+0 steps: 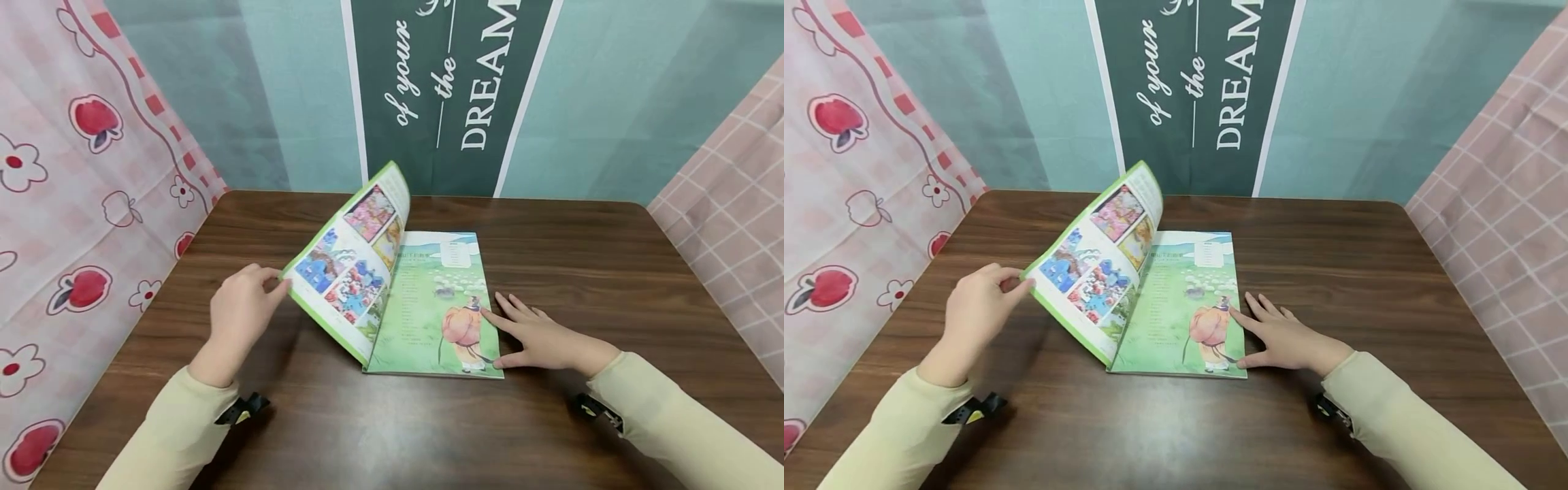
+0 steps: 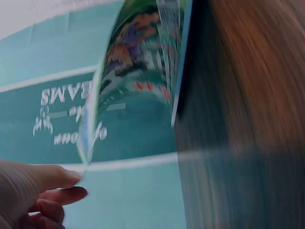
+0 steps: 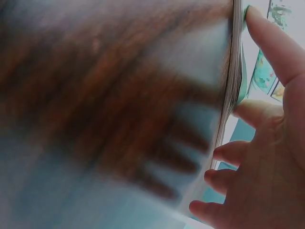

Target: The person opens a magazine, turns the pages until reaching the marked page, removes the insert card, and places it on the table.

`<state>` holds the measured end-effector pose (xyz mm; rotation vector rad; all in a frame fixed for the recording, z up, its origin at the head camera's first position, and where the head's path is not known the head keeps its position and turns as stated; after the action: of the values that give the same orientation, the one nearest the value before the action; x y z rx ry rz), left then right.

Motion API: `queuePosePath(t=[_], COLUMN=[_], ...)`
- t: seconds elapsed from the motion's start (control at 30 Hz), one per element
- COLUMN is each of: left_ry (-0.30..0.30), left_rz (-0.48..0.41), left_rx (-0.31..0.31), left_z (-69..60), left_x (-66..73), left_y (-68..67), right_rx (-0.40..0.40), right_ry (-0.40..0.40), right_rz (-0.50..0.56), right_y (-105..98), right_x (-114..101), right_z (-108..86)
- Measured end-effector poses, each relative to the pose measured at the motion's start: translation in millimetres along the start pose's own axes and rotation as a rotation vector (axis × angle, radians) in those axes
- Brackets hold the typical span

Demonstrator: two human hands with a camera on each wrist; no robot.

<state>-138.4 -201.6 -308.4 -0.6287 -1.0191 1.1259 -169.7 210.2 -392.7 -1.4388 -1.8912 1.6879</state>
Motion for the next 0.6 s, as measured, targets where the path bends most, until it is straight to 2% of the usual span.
queuePosePath(t=[0.1, 0.23, 0.47, 0.6], left_ry=[-0.052, -0.077, -0.116, -0.103], left_rz=[0.044, 0.070, 0.089, 0.080], left_rx=[-0.084, -0.179, -0.227, -0.265], left_z=[-3.3, -8.9, -11.8, -14.5], left_x=[-11.2, -20.6, -36.8, -36.0], left_y=[-2.7, -4.9, -11.6, -12.7], right_rx=[0.004, 0.007, -0.002, -0.003], right_ry=[0.017, 0.022, 0.032, 0.036], right_rz=[0.000, -0.010, -0.052, -0.046], right_y=[0.7, 0.6, 0.6, -0.8], right_x=[0.8, 1.2, 0.2, -4.4], right_z=[-3.0, -2.9, 0.8, 0.4])
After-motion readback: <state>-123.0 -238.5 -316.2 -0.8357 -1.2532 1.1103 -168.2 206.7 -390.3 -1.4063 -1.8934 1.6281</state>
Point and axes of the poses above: each hand's wrist, its own z-axis towards the middle knuckle, its own y-axis out of the palm, x = y × z, the point moved 5 cm from there along z, towards the middle knuckle, and after that the axes turned 2 degrees about z, right-handed, at the moved point
